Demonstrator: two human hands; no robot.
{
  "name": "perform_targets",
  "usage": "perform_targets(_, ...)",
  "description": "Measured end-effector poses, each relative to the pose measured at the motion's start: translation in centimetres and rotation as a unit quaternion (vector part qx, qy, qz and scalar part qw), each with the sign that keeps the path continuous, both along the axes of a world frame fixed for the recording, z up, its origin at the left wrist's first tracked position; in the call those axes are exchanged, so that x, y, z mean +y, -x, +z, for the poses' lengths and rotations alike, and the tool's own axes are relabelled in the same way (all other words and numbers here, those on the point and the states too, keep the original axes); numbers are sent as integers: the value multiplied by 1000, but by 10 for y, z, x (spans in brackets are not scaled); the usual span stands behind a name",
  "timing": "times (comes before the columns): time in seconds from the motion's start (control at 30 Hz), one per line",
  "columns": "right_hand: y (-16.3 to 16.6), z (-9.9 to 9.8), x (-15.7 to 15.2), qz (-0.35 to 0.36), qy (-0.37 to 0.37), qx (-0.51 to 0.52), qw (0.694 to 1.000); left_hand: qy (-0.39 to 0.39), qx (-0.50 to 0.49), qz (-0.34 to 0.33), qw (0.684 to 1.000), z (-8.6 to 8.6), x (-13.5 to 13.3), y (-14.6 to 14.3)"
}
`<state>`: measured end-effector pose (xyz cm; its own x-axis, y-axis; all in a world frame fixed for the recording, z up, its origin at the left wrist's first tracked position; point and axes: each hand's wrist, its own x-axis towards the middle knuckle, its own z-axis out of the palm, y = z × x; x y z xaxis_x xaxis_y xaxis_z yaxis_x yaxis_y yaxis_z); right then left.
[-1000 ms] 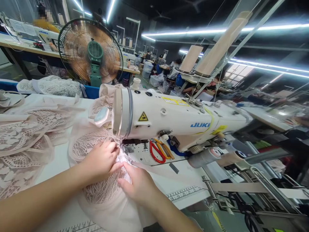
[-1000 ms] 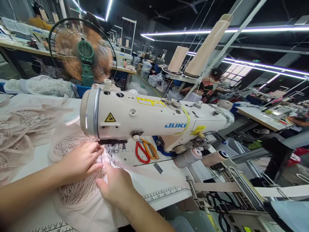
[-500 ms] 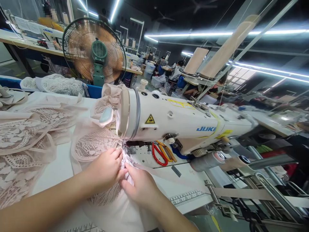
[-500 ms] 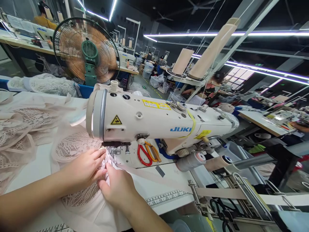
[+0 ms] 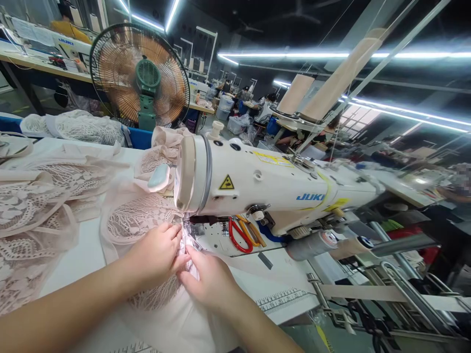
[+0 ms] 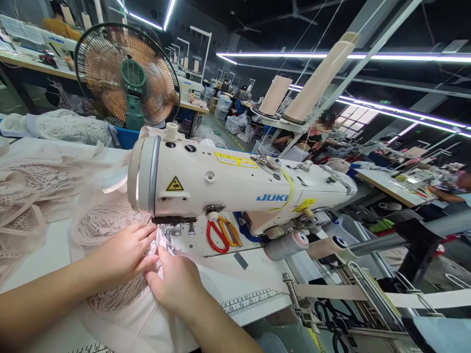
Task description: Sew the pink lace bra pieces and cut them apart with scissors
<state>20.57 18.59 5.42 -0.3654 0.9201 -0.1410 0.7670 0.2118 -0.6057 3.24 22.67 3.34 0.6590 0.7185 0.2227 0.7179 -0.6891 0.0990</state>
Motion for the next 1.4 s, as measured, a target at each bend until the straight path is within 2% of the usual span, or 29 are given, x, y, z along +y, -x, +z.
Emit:
perform_targets(0.17, 1, -1, 2, 1, 6, -50, 999, -25, 19, 12, 999, -5, 6, 6)
perform_targets(0.3, -1, 3, 0, 7, 18, -58, 998, -25, 5, 27, 999, 3, 4, 9)
perform_targets(0.43, -7, 5, -5, 14, 10, -38, 999, -28, 87, 26, 995, 14, -10, 13)
perform_targets(0.53, -13, 0, -10, 19, 3, -54, 998, -42, 104, 48, 993, 15, -26, 19)
perform_targets(0.7, -19, -7, -15, 36, -14, -108, 993, 14, 100, 100, 990, 15, -53, 28)
perform_targets(0.8, -19, -7, -15, 33, -11, -137, 990, 59, 117, 142, 981, 21, -59, 28)
perform_targets(0.9, -19, -6, -13, 26, -9, -152, 988, 87, 116, 158, 977, 23, -54, 28)
perform_targets(1.1, -17, -8, -5, 10, -52, -150, 987, 148, 105, 165, 970, 14, -37, 37)
perform_targets(1.23, -12, -8, 0, 2, -56, -187, 981, 179, 95, 165, 965, 12, -27, 42)
perform_targets(1.4, -9, -7, 3, 54, -98, -257, 960, 194, 76, 154, 966, 13, -16, 48)
